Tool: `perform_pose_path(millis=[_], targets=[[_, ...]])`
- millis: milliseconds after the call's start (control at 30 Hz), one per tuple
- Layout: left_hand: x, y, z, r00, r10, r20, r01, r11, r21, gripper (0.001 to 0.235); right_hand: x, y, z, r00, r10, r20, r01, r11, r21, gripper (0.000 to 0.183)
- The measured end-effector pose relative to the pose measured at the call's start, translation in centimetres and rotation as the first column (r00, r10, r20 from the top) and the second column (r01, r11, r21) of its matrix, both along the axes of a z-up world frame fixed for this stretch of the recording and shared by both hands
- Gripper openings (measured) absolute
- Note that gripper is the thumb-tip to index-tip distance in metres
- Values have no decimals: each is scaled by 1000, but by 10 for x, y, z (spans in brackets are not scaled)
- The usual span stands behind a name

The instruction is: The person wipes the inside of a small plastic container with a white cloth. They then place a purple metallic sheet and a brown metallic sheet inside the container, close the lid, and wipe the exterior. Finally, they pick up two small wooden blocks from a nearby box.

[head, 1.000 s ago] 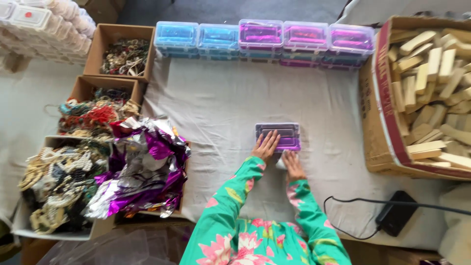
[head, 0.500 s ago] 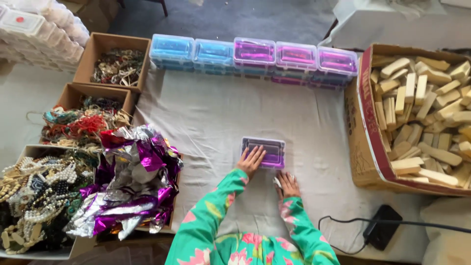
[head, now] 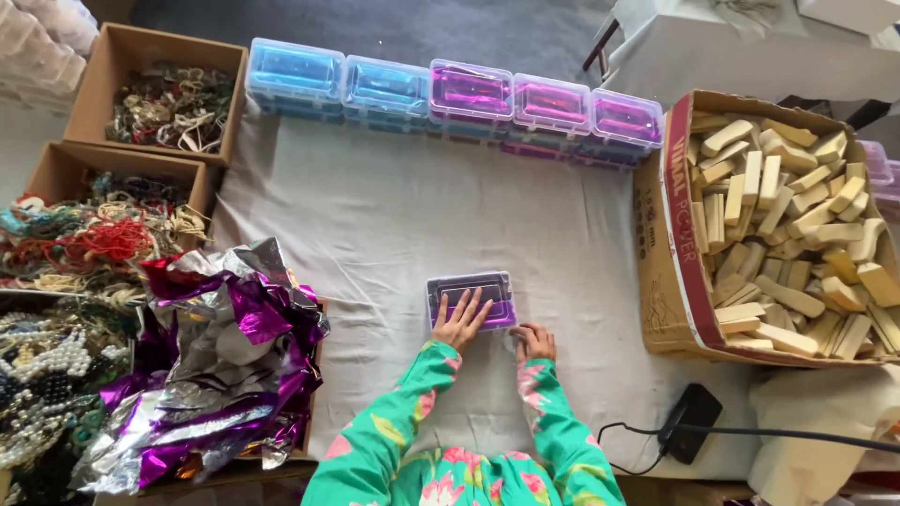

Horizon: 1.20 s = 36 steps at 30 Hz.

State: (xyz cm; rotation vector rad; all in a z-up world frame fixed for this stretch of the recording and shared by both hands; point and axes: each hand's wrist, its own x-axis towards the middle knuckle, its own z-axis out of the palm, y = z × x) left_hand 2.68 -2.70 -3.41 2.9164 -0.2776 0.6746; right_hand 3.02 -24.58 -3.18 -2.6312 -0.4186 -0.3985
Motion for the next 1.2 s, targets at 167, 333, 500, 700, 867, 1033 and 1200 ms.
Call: perform_pose_path(millis=[167,333,500,700,867,1033,1200], targets=[[-1,17,10,988,-120,96,121,993,-6,63,-5,6,-4,992,-123,6,121,986,115,20],[23,42,39,994,-103,39,106,990,-92,68,-12,17,10,987,-161,29,158,983,94,19],[74,103,69,999,-6,32,9,993,-118,80,-16,24,13,976,-215,19,213,975,66,20],[182,219,130,977,-110,183,88,989,122,87,-17,29,19,976,-219,4,218,974,64,23],[269,295,132,975,-58,214,18,983,183,86,-18,32,21,960,-279,-1,279,959,44,18],[349,322,66,977,-89,196,46,976,210,71,-18,35,28,956,-293,-12,294,956,26,17],[393,313,45,984,-69,165,41,985,167,53,-13,31,24,952,-305,12,305,952,9,16]])
